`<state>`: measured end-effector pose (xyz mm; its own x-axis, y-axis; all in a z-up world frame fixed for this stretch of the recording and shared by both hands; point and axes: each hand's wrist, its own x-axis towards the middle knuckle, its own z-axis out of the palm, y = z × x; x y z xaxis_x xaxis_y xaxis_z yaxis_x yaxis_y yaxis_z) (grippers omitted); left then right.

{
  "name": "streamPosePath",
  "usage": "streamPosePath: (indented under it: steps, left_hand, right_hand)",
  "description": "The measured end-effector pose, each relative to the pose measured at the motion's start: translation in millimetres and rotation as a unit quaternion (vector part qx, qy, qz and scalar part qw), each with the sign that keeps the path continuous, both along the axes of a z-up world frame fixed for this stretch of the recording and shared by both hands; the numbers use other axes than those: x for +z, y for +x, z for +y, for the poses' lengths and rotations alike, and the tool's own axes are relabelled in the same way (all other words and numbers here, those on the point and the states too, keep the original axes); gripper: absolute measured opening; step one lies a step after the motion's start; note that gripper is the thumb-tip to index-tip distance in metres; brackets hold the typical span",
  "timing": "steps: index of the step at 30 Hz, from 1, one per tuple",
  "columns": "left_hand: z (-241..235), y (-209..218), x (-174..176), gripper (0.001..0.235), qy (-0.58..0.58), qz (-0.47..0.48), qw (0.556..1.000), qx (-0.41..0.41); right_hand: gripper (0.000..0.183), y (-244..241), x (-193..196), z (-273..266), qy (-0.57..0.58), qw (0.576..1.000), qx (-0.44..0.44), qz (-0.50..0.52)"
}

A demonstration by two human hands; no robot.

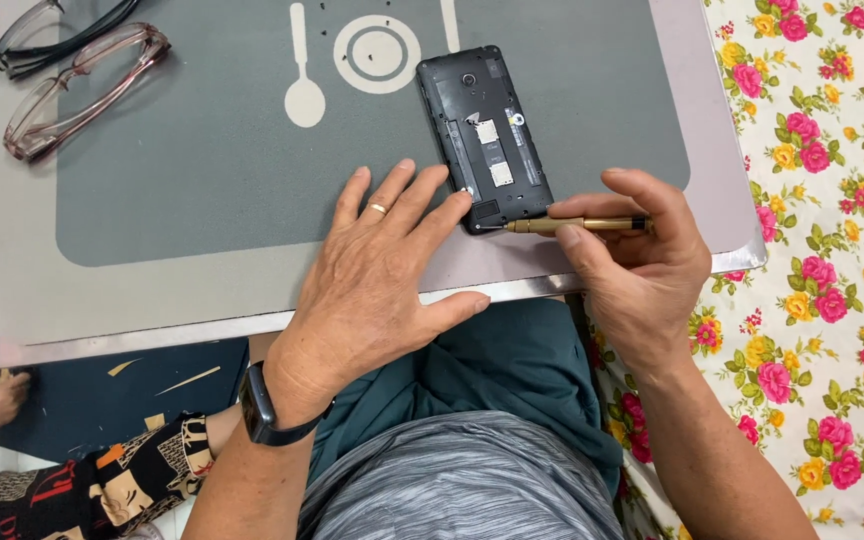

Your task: The person uses a precision screwdriver to remove screws from the back of a disassembled mobile phone placed on a gray mat. They then use their fingers to point at and touch the internal components and screw holes on the phone's back casing.

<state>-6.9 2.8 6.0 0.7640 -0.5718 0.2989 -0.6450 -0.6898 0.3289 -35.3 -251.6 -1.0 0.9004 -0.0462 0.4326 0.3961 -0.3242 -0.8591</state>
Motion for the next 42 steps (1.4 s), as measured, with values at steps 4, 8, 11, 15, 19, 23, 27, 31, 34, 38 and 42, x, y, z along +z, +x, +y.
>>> streamPosePath:
  steps: [4,8,11,15,19,23,27,31,34,38,42]
  left_hand:
    - [0.3,-0.1,-1.3,0.086,0.006,0.002,1.0,0.0]
    - [0.4,-0.5,-1.2,0.085,0.0,-0.002,1.0,-0.001]
    - [1.1,-0.7,-1.3,0.085,0.002,-0.006,1.0,-0.003]
    - [1.0,-1.4,0.8,0.081,-0.001,-0.01,1.0,-0.006]
    - [1.7,-2.5,0.6,0.079,-0.001,-0.01,1.0,-0.01]
    - [1.4,-2.9,1.6,0.08,-0.009,-0.027,1.0,-0.004]
    - [1.2,-3.6,2.6,0.08,-0.016,-0.025,1.0,-0.002]
    - [1.6,-3.8,1.1,0.079,-0.02,-0.027,0.999,-0.003]
    - [1.7,-3.5,0.0,0.077,-0.022,-0.032,0.999,-0.002]
    - [1.9,-3.2,-1.4,0.077,-0.025,-0.036,0.999,-0.003]
    - [2.1,-3.3,-0.7,0.078,-0.022,-0.034,0.999,-0.004]
  right_hand:
    - [0.047,0.5,-2.1,0.5,0.013,1.0,0.002,0.0]
    - [0.046,-0.2,-2.0,0.2,0.001,1.0,0.007,-0.011]
    - [0.047,-0.6,-1.2,0.4,-0.003,1.0,0.012,-0.007]
    - [0.046,-2.2,-4.4,1.0,0.008,1.0,0.01,0.002]
    - [0.045,-2.2,-4.0,1.8,0.003,1.0,-0.001,0.006]
    - [0.043,-0.3,-3.9,0.3,0.022,1.0,-0.004,0.0]
    - [0.041,1.3,-1.7,2.6,0.037,0.999,-0.018,0.001]
    - [0.041,1.7,-1.2,3.4,0.033,0.999,-0.02,0.004]
    - [0.042,1.4,-2.6,1.2,0.023,1.0,-0.017,-0.004]
    - [0.046,-0.7,-3.6,-2.1,0.021,1.0,-0.003,0.003]
    - [0.048,-1.6,-6.7,-4.3,0.022,1.0,0.005,-0.004]
